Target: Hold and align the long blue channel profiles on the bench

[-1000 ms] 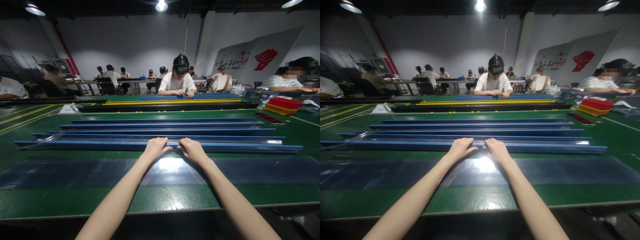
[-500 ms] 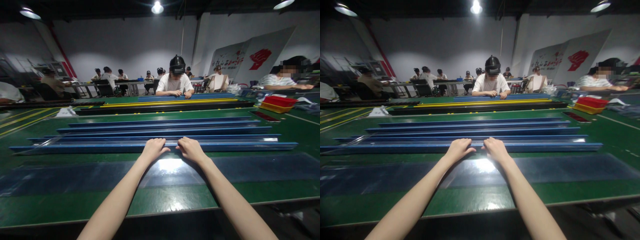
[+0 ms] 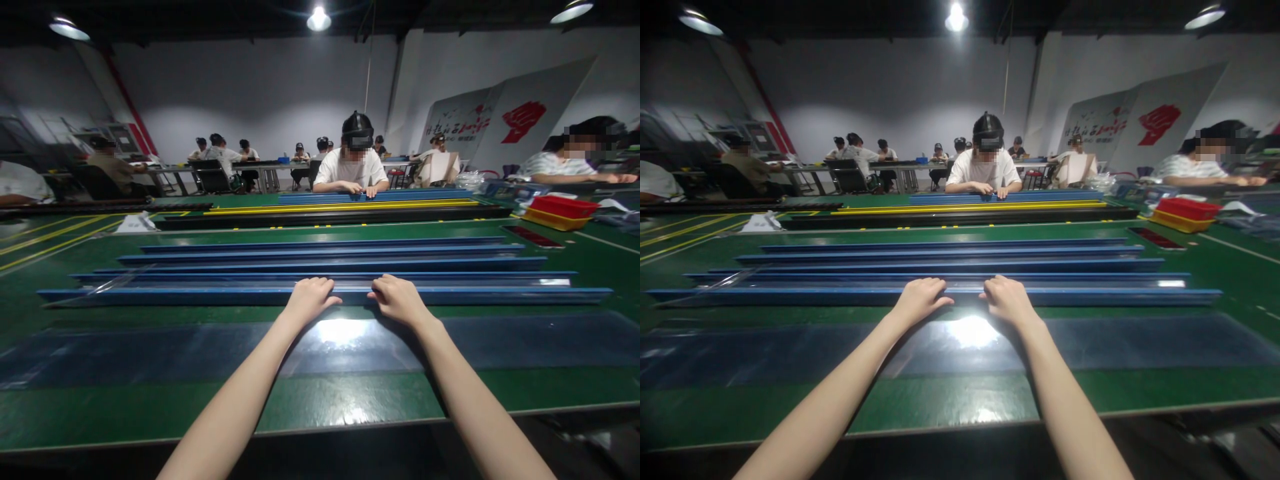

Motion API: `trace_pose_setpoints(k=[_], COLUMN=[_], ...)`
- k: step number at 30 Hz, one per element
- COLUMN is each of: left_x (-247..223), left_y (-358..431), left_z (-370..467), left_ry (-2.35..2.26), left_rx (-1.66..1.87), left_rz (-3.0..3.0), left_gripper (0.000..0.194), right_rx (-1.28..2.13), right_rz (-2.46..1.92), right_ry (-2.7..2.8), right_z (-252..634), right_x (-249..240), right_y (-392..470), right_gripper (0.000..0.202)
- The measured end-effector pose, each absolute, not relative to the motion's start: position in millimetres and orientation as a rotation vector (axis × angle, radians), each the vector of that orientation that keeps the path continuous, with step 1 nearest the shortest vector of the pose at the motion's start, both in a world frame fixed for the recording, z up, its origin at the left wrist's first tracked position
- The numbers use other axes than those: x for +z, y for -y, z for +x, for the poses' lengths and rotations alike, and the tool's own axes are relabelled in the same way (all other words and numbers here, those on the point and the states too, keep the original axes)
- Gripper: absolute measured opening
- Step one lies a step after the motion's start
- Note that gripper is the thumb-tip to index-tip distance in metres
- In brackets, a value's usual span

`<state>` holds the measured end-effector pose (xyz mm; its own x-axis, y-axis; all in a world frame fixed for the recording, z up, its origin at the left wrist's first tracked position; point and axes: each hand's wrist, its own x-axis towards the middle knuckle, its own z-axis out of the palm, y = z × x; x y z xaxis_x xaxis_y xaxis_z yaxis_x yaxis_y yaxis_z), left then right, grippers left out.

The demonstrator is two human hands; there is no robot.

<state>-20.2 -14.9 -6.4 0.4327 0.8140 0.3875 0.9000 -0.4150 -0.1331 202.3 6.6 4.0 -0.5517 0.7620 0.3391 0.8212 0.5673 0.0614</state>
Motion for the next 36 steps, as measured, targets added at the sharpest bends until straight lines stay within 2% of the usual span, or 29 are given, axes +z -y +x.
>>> trace_pose_setpoints(k=[9,25,36], left_x=[-6,-6,-6], left_y=[15,15,16], left_z=[-19,-19,-19], left_ry=[1.503,1.491,1.462], left_rx=[-0.368,-0.359,-0.376], left_rz=[-2.371,-2.364,-2.39], left_gripper=[0.033,0.033,0.032], right_rx=[-0.285,-0.42,-0.379], right_rz=[-1.377,-1.095,-1.224], right_ry=[2.551,2.448,2.459], right_z=[204,188,205], right_x=[6,-5,2], right_y=[-3,-9,-8], right_gripper=[0.019,0.03,0.029])
